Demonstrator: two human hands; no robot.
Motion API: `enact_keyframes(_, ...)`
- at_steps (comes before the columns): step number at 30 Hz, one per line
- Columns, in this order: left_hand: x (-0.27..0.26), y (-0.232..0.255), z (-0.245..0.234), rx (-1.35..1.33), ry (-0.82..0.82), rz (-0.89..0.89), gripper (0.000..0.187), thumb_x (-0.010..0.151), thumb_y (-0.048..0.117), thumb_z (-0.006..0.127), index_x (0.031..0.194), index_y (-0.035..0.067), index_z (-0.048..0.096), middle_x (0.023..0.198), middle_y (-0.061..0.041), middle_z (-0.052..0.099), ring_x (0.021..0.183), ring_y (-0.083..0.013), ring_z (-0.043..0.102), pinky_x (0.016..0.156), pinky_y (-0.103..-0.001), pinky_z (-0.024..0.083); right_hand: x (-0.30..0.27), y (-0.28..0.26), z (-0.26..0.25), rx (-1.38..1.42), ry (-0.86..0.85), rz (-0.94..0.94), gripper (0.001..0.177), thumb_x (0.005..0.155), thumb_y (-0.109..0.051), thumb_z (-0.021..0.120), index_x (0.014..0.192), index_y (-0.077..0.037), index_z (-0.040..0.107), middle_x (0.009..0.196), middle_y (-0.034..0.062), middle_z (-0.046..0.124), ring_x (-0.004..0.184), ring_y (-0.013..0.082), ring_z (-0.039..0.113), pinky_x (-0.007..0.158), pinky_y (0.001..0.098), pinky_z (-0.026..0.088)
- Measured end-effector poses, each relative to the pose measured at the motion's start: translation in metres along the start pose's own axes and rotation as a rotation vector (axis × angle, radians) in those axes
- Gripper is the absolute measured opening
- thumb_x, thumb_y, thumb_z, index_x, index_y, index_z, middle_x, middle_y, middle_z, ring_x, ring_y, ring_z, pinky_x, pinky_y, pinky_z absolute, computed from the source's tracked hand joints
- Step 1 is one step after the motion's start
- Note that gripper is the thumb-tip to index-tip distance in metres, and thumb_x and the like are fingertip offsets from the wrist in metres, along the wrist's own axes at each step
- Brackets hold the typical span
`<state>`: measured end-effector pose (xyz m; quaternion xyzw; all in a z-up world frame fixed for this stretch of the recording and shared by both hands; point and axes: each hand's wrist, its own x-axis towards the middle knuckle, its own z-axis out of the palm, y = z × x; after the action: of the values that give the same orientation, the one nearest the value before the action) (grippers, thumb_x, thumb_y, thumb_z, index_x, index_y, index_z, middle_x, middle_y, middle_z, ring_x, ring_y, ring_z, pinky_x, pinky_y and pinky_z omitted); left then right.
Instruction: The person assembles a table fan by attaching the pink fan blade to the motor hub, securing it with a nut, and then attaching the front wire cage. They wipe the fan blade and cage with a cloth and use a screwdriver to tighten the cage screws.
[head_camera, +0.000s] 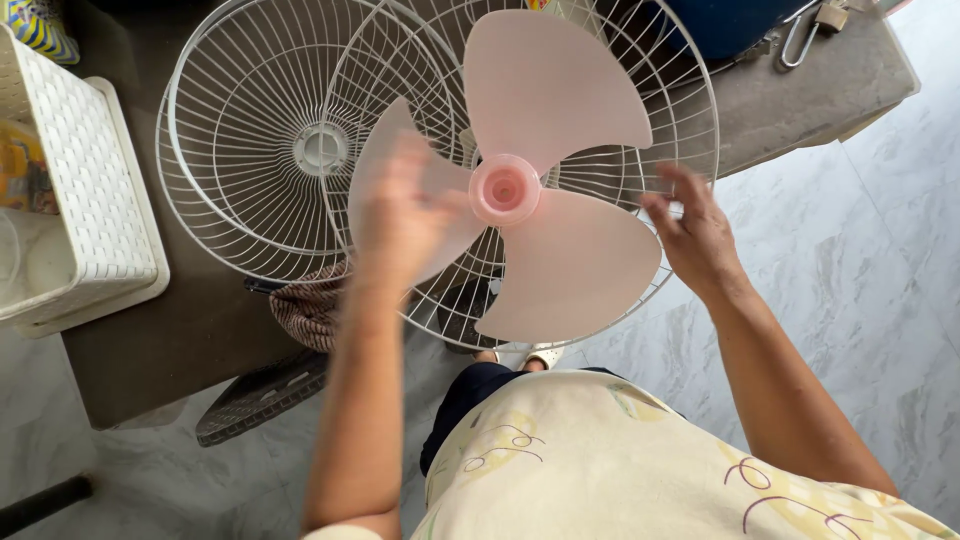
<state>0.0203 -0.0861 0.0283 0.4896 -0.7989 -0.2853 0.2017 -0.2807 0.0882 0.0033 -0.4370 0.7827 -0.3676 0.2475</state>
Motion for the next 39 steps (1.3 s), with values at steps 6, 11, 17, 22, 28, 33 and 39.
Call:
enact_keyframes(6,0.000,0.046,0.038,0.204,-0.144,0.036,0.110,0.065,0.038,0.096,0.152,0.008,0.036,0.138,-0.017,0.055,0.119,-0.0360,0.061,0.092,-0.046,0.056,-0.016,-0.025,0.013,0.289,-0.251,0.098,0.026,0.102,-0.023,0.066,0.118,-0.002,0.070,0.105,0.0085,0.075,0.094,0.0119,0.070,0.082,0.0307,0.058)
enact_keyframes(11,0.001,0.039,-0.020,-0.157,-0.077,-0.119,0.101,0.070,0.038,0.091,0.151,0.006,0.038,0.140,-0.012,0.056,0.108,-0.0224,0.071,0.087,-0.035,0.062,-0.041,-0.047,0.003,0.940,-0.311,-0.127,0.028,0.106,-0.017,0.055,0.130,-0.006,0.065,0.117,0.0058,0.075,0.105,0.0116,0.071,0.090,0.0268,0.059)
enact_keyframes(17,-0.010,0.018,-0.069,-0.645,0.013,-0.230,0.100,0.072,0.037,0.090,0.152,0.006,0.038,0.140,-0.013,0.056,0.108,-0.0229,0.071,0.086,-0.035,0.062,-0.033,-0.067,0.019,0.703,-0.370,-0.180,0.027,0.107,-0.005,0.055,0.131,-0.008,0.065,0.116,0.0066,0.071,0.103,0.0152,0.070,0.083,0.0269,0.059)
enact_keyframes(22,0.008,-0.002,-0.065,-0.859,-0.003,-0.296,0.099,0.073,0.035,0.089,0.152,0.006,0.038,0.141,-0.014,0.056,0.108,-0.0233,0.071,0.086,-0.035,0.062,-0.021,-0.095,0.030,0.236,-0.126,-0.679,0.043,0.102,0.004,0.060,0.140,-0.017,0.064,0.129,0.0088,0.062,0.109,0.0177,0.065,0.084,0.0295,0.057)
enact_keyframes(28,0.029,-0.018,-0.030,-1.022,-0.126,-0.429,0.098,0.074,0.033,0.089,0.153,0.007,0.039,0.141,-0.015,0.056,0.108,-0.0238,0.071,0.085,-0.035,0.063,-0.008,-0.141,0.051,0.089,-0.134,-0.963,0.056,0.098,0.004,0.065,0.149,-0.018,0.056,0.135,0.0093,0.061,0.115,0.0237,0.064,0.095,0.0358,0.059)
enact_keyframes(33,0.029,-0.020,-0.021,-1.076,-0.144,-0.434,0.097,0.075,0.032,0.088,0.154,0.007,0.039,0.142,-0.016,0.056,0.108,-0.0243,0.070,0.085,-0.035,0.063,-0.016,-0.158,0.068,0.141,-0.195,-0.934,0.069,0.097,0.005,0.064,0.159,-0.016,0.042,0.142,0.0115,0.057,0.122,0.0276,0.061,0.101,0.0391,0.057)
enact_keyframes(39,0.019,-0.016,-0.023,-1.121,-0.058,-0.351,0.095,0.076,0.030,0.088,0.155,0.008,0.039,0.142,-0.017,0.056,0.107,-0.0248,0.070,0.084,-0.035,0.064,-0.037,-0.162,0.085,0.406,-0.391,-0.688,0.078,0.094,0.006,0.061,0.162,-0.016,0.032,0.151,0.0137,0.049,0.122,0.0273,0.062,0.102,0.0354,0.059)
